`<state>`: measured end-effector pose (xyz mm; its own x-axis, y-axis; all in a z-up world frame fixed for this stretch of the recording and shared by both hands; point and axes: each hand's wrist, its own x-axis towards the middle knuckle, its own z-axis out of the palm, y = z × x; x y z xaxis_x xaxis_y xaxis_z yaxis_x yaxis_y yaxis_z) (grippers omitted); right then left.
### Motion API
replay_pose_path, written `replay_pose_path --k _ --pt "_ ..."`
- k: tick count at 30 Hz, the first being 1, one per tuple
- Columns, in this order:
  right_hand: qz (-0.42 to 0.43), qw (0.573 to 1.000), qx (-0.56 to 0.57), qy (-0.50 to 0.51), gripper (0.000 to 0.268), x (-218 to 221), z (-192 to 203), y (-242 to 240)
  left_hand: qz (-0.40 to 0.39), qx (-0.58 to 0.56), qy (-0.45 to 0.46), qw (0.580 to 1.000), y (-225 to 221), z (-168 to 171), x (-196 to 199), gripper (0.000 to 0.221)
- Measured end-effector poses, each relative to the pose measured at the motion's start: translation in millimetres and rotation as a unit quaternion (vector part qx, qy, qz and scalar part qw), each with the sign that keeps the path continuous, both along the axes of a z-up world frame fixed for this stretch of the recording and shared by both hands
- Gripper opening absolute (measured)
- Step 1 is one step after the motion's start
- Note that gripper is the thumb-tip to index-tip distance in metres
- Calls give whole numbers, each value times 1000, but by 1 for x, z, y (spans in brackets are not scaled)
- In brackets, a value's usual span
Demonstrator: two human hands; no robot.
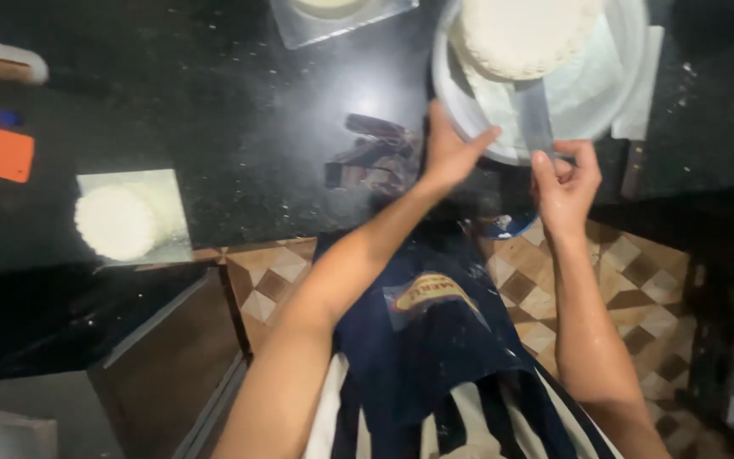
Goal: The person smooths the sides of round cakes using a metal spatula and a rotating stand. They wipe the spatula with a cloth between cakes and handle multiple cakes one at a time, placing them on square boards.
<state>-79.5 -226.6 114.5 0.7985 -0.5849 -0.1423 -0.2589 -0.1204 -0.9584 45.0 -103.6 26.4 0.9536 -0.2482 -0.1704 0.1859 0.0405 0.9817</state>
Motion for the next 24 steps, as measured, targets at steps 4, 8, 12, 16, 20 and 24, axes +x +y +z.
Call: replay_pose_path --k 4,8,12,16,20,24 --pt "-21 999 45 -12 22 36 20 60 -85 -203 150 964 30 -40 4 97" --pt "-38 997 69 0 24 79 12 119 -80 -146 117 979 117 -69 25 98" --pt "-38 992 114 -26 24 130 -21 163 -92 -72 84 990 212 -76 67 73" --pt "-33 989 129 -61 22 179 -54 190 -48 10 83 995 275 -61 107 69" --pt "-34 989 121 -73 20 212 -93 197 -55 78 51 994 307 -88 122 66" --pt "-49 991 106 -68 20 236 -117 199 -48 111 80 989 315 -93 128 62"
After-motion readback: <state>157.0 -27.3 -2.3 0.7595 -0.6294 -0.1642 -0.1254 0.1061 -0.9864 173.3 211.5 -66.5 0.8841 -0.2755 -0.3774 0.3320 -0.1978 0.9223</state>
